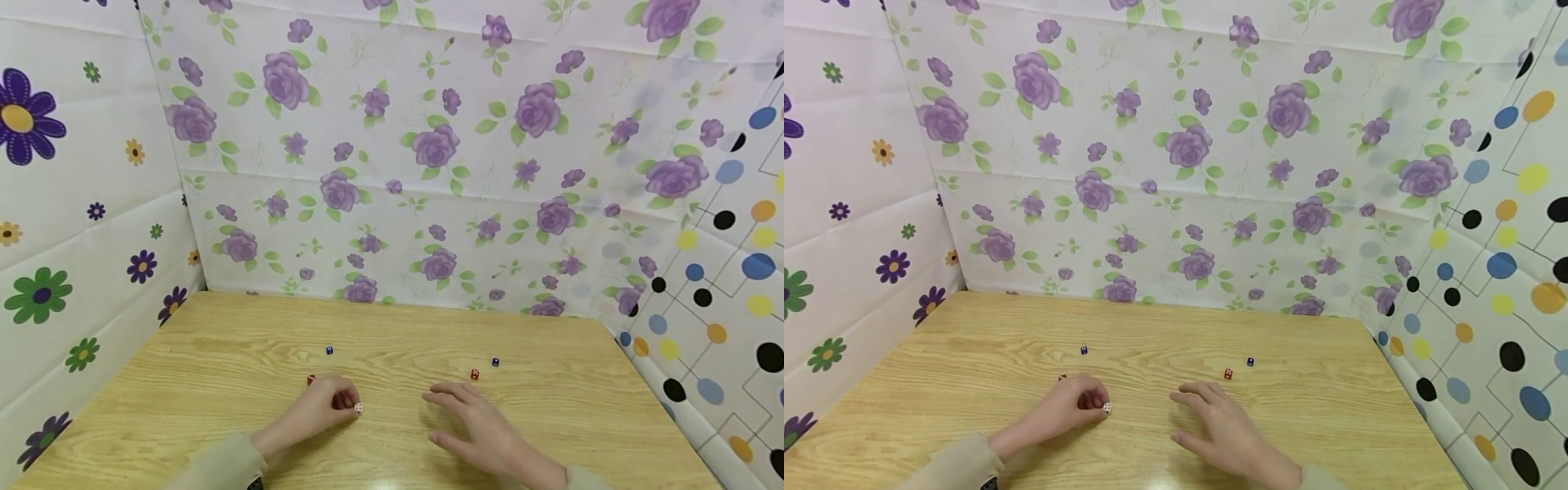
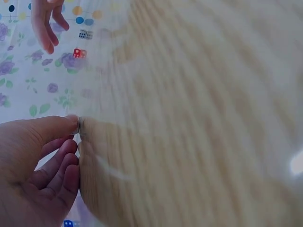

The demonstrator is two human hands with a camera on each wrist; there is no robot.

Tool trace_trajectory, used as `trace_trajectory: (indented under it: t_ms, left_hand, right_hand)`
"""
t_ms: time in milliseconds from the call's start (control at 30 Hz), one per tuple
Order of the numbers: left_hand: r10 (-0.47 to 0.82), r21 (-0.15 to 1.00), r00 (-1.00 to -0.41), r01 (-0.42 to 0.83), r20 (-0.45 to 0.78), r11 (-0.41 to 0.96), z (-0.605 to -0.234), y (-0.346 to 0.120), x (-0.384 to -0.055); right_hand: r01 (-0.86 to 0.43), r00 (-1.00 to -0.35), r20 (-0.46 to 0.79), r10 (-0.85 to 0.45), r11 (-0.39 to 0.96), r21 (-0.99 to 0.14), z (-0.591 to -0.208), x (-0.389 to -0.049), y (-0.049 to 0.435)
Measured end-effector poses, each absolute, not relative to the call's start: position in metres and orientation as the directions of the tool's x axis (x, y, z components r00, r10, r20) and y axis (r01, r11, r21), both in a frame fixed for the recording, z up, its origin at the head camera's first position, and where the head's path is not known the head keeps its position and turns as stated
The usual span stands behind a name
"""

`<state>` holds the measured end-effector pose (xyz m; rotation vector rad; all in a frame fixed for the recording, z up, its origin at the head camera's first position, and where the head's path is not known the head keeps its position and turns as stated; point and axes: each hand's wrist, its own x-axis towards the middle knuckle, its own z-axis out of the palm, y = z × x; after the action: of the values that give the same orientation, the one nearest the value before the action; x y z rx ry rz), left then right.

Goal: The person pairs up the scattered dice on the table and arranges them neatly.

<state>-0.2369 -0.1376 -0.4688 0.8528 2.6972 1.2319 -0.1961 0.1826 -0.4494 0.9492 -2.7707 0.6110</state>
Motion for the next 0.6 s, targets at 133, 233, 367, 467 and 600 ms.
trace_trajectory:
  t_ms: [133, 233, 367, 467, 600]
  left_hand:
    - [0.513, 0.719, -0.842, 0.461, 0.169, 0.521, -0.470, -0.130, -0.232]
    - [0.521, 0.717, -0.836, 0.471, 0.176, 0.514, -0.470, -0.124, -0.228]
    - [0.526, 0.720, -0.835, 0.465, 0.163, 0.516, -0.469, -0.117, -0.224]
    - [0.526, 0.717, -0.837, 0.457, 0.148, 0.526, -0.470, -0.113, -0.222]
    - [0.535, 0.728, -0.833, 0.454, 0.143, 0.513, -0.471, -0.108, -0.219]
  right_hand:
    - [-0.592, -0.806, 0.255, -0.535, 0.704, -0.393, -0.450, -0.195, 0.180]
    - [-0.574, -0.817, 0.246, -0.521, 0.702, -0.421, -0.452, -0.194, 0.179]
    - [-0.555, -0.830, 0.234, -0.507, 0.712, -0.430, -0.453, -0.191, 0.176]
    - [-0.545, -0.836, 0.223, -0.502, 0.710, -0.446, -0.452, -0.189, 0.174]
    - [-0.541, -0.836, 0.211, -0.507, 0.698, -0.470, -0.453, -0.188, 0.172]
